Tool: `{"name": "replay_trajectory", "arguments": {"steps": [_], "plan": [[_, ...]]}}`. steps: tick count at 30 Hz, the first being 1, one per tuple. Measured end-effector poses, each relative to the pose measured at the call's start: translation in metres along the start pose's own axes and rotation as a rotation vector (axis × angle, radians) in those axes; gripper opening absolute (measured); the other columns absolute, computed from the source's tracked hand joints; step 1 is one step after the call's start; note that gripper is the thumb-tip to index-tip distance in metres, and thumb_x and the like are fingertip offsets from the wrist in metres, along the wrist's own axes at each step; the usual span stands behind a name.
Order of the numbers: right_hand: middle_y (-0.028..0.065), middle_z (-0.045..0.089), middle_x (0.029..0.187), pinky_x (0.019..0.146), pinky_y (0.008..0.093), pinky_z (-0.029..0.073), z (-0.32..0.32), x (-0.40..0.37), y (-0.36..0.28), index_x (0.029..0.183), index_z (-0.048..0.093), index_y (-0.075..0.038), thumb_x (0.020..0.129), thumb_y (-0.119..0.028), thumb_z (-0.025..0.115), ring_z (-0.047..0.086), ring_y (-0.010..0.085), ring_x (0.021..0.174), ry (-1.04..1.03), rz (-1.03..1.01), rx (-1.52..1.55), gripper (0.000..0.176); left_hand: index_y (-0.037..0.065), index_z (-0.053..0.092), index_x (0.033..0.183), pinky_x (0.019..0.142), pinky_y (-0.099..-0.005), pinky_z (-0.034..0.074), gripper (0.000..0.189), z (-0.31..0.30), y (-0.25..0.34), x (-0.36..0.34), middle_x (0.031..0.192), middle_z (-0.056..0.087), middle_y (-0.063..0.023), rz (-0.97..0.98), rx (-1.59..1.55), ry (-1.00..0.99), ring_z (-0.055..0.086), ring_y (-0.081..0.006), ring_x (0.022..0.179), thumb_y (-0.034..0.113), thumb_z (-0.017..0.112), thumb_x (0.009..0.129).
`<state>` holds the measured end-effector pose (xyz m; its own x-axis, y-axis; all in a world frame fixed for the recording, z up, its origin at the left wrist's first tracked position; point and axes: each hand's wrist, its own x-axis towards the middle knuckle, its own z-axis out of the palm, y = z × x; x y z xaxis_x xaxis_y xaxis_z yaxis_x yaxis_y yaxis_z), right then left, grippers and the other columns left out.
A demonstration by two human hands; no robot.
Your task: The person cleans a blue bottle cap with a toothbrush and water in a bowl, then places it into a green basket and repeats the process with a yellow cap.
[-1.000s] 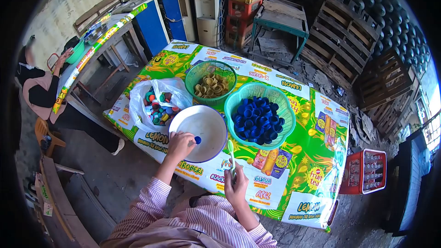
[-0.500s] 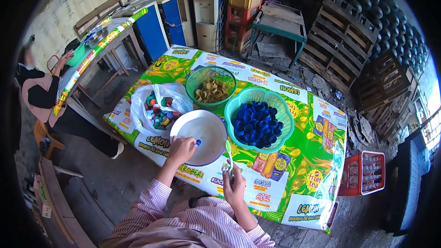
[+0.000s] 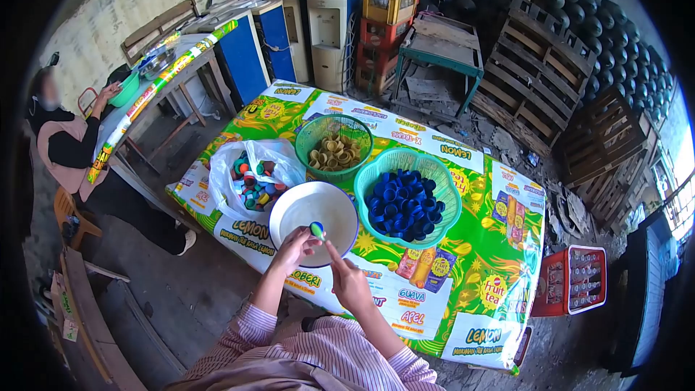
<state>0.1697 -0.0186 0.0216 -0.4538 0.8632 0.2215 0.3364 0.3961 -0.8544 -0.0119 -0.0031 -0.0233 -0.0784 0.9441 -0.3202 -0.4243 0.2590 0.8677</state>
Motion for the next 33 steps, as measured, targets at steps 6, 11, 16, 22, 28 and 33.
{"name": "replay_trajectory", "arguments": {"steps": [6, 11, 16, 22, 28, 33], "plan": [[0.0234, 0.056, 0.073, 0.056, 0.0419, 0.044, -0.002, 0.003, 0.012, 0.132, 0.036, -0.014, 0.084, -0.003, 0.047, 0.058, 0.0359, 0.060, 0.071, 0.033, -0.015, 0.050, 0.013, 0.051, 0.098, 0.069, -0.0237, 0.041, 0.017, 0.007, 0.003, -0.005, 0.104, 0.060, -0.0035, 0.052, 0.023, 0.058, 0.056, -0.0101, 0.087, 0.027, 0.048, 0.090], [0.0248, 0.056, 0.074, 0.056, 0.0421, 0.044, 0.004, 0.007, 0.014, 0.132, 0.036, -0.014, 0.084, -0.002, 0.047, 0.057, 0.0365, 0.058, 0.023, -0.040, 0.020, 0.051, 0.014, 0.051, 0.097, 0.069, -0.0222, 0.040, 0.015, 0.011, 0.002, -0.005, 0.103, 0.061, -0.0023, 0.075, 0.114, 0.067, 0.056, -0.0089, 0.089, 0.028, 0.048, 0.090], [0.0231, 0.054, 0.067, 0.055, 0.0383, 0.044, 0.000, 0.011, 0.005, 0.132, 0.036, -0.014, 0.084, -0.001, 0.047, 0.056, 0.0325, 0.056, 0.035, 0.027, 0.040, 0.051, 0.012, 0.051, 0.098, 0.067, -0.0203, 0.040, 0.017, 0.015, 0.009, -0.008, 0.101, 0.060, 0.0004, 0.101, 0.172, 0.056, 0.057, -0.0078, 0.089, 0.027, 0.046, 0.091], [0.0227, 0.053, 0.063, 0.058, 0.0323, 0.044, -0.008, 0.015, 0.005, 0.131, 0.037, -0.009, 0.083, 0.002, 0.046, 0.057, 0.0312, 0.057, 0.033, 0.188, 0.012, 0.050, 0.012, 0.050, 0.100, 0.068, -0.0212, 0.041, 0.019, 0.013, 0.013, -0.011, 0.102, 0.058, -0.0003, 0.126, 0.124, 0.044, 0.058, -0.0097, 0.089, 0.028, 0.044, 0.092], [0.0270, 0.057, 0.080, 0.064, 0.0444, 0.045, 0.004, 0.008, 0.005, 0.132, 0.035, -0.014, 0.082, -0.001, 0.048, 0.058, 0.0408, 0.072, 0.057, 0.085, 0.140, 0.053, 0.011, 0.049, 0.100, 0.068, -0.0204, 0.041, 0.018, 0.019, 0.019, -0.015, 0.105, 0.057, -0.0007, 0.173, 0.153, 0.068, 0.058, -0.0099, 0.091, 0.027, 0.043, 0.092], [0.0231, 0.055, 0.064, 0.056, 0.0327, 0.045, 0.009, 0.009, 0.003, 0.132, 0.035, -0.011, 0.083, 0.001, 0.047, 0.058, 0.0316, 0.055, 0.079, -0.169, 0.016, 0.053, 0.012, 0.049, 0.101, 0.068, -0.0204, 0.040, 0.018, 0.020, 0.022, -0.017, 0.104, 0.058, 0.0005, 0.171, 0.189, 0.038, 0.058, -0.0095, 0.091, 0.026, 0.042, 0.093]]}}
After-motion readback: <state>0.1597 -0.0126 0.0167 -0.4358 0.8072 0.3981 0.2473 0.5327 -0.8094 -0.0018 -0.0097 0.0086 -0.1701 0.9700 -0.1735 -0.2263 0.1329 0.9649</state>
